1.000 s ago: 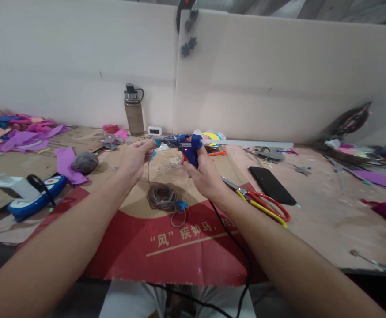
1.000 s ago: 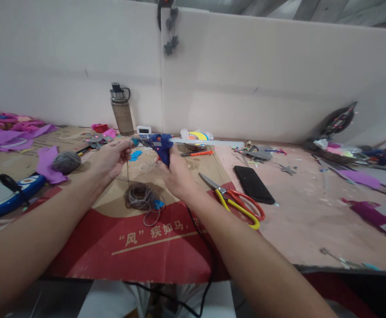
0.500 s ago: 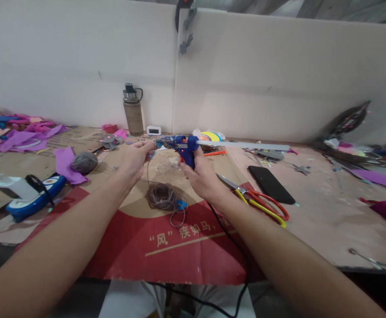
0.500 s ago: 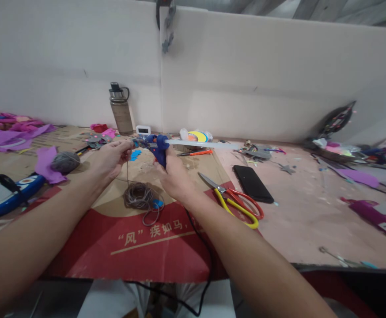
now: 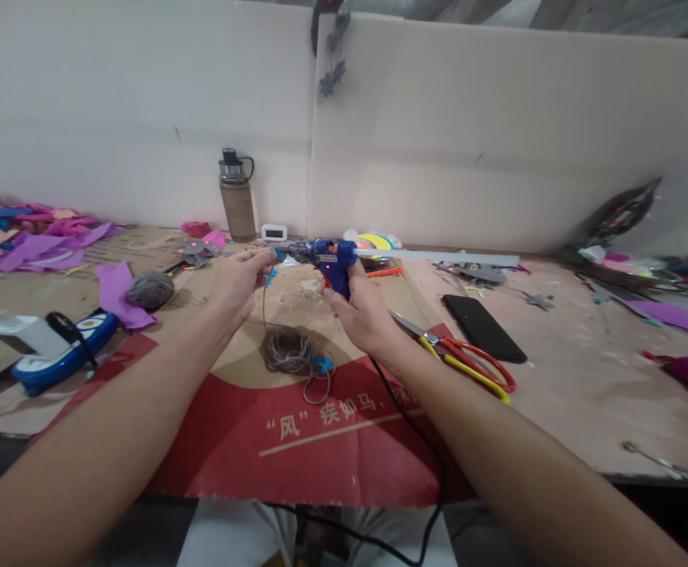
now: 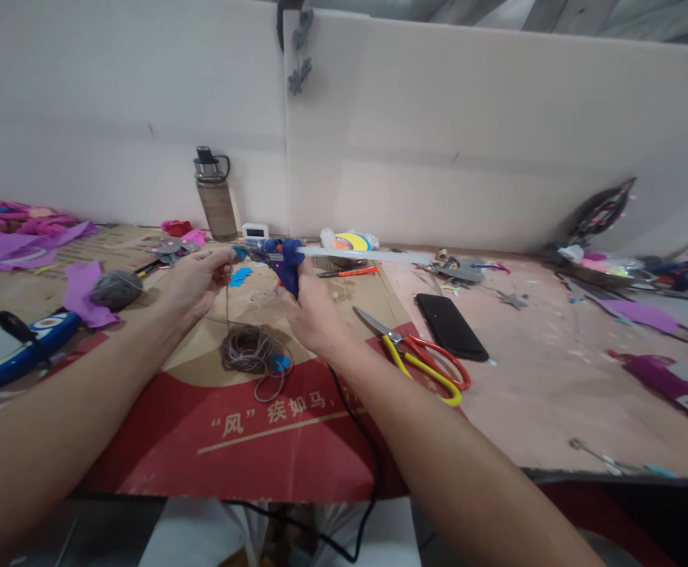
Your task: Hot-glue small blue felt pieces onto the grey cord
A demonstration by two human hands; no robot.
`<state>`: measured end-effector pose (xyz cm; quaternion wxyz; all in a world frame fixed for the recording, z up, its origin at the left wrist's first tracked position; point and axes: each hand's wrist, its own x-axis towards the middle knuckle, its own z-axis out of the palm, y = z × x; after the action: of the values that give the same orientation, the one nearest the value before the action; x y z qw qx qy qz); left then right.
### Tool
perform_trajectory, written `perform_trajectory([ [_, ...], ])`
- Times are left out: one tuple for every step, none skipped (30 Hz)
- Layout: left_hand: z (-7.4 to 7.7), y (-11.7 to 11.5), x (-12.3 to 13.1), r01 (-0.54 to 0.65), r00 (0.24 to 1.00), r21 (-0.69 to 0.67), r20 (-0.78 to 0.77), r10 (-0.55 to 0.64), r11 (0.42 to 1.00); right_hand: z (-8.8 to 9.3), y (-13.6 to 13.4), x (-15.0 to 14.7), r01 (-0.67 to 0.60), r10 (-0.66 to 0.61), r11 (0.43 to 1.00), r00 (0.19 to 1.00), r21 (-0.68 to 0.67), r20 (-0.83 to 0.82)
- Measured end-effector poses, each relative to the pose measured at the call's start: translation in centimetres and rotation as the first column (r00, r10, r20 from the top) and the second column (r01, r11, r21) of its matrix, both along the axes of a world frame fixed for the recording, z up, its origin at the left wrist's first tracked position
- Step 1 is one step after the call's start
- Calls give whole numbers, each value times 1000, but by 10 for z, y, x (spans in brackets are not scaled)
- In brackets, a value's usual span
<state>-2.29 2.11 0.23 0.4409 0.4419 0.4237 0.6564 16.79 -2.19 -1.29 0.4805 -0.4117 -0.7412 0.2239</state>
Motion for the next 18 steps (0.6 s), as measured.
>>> perform_trajectory([
  [0, 0, 0, 2, 1000, 1, 3, -2, 1000, 1, -1, 0, 0, 0, 1000, 1000, -1, -3],
  [1, -1, 0, 1, 1000, 1, 5, -1, 1000, 2, -1, 0, 2, -2, 1000, 1000, -2, -2],
  [1, -1, 0, -1, 1000, 1, 6, 1, 1000, 2, -2, 0, 8, -8, 1000, 1000, -3, -1],
  [2, -2, 0, -4, 1000, 0, 7, 4, 1000, 3, -2, 0, 14, -14, 1000, 1000, -2, 0],
  [3, -3, 1, -8, 1000, -2, 6, 8, 1000, 3, -3, 0, 17, -17, 1000, 1000, 0, 0],
  [3, -4, 1, -10, 1000, -4, 5, 10, 1000, 3, -3, 0, 16, -16, 1000, 1000, 5, -1],
  [4, -5, 1, -10, 1000, -4, 5, 10, 1000, 3, -3, 0, 13, -13, 1000, 1000, 10, -4],
  [4, -5, 2, -7, 1000, -5, 5, 7, 1000, 3, -2, 0, 8, -8, 1000, 1000, 16, -8],
  [4, -5, 2, -3, 1000, -6, 7, 3, 1000, 3, -2, 0, 3, -3, 1000, 1000, 20, -10],
  [4, -5, 2, 0, 1000, -9, 10, 0, 1000, 3, -2, 0, 1, -1, 1000, 1000, 21, -12],
  [3, -4, 1, 3, 1000, -12, 12, -3, 1000, 2, -2, 0, 2, -2, 1000, 1000, 20, -14],
  [3, -3, 1, 8, 1000, -15, 16, -8, 1000, 2, -2, 0, 4, -4, 1000, 1000, 18, -15],
  [2, -2, 0, 14, 1000, -16, 19, -14, 1000, 2, -2, 1, 6, -6, 1000, 1000, 15, -15],
  [1, -1, -1, 23, 999, -15, 23, -22, 1000, 2, -2, 1, 8, -8, 1000, 1000, 13, -14],
  [1, 0, -2, 32, 999, -15, 29, -31, 999, 2, -2, 1, 7, -7, 1000, 1000, 12, -13],
  [0, 1, -3, 39, 999, -18, 38, -38, 999, 1, -2, 1, 5, -5, 1000, 1000, 14, -14],
  [0, 2, -4, 43, 998, -26, 49, -41, 999, 1, -2, 1, 1, -1, 1000, 1000, 17, -20],
  [0, 3, -5, 42, 997, -37, 65, -39, 998, 0, -2, 0, -9, 9, 1000, 1000, 20, -29],
])
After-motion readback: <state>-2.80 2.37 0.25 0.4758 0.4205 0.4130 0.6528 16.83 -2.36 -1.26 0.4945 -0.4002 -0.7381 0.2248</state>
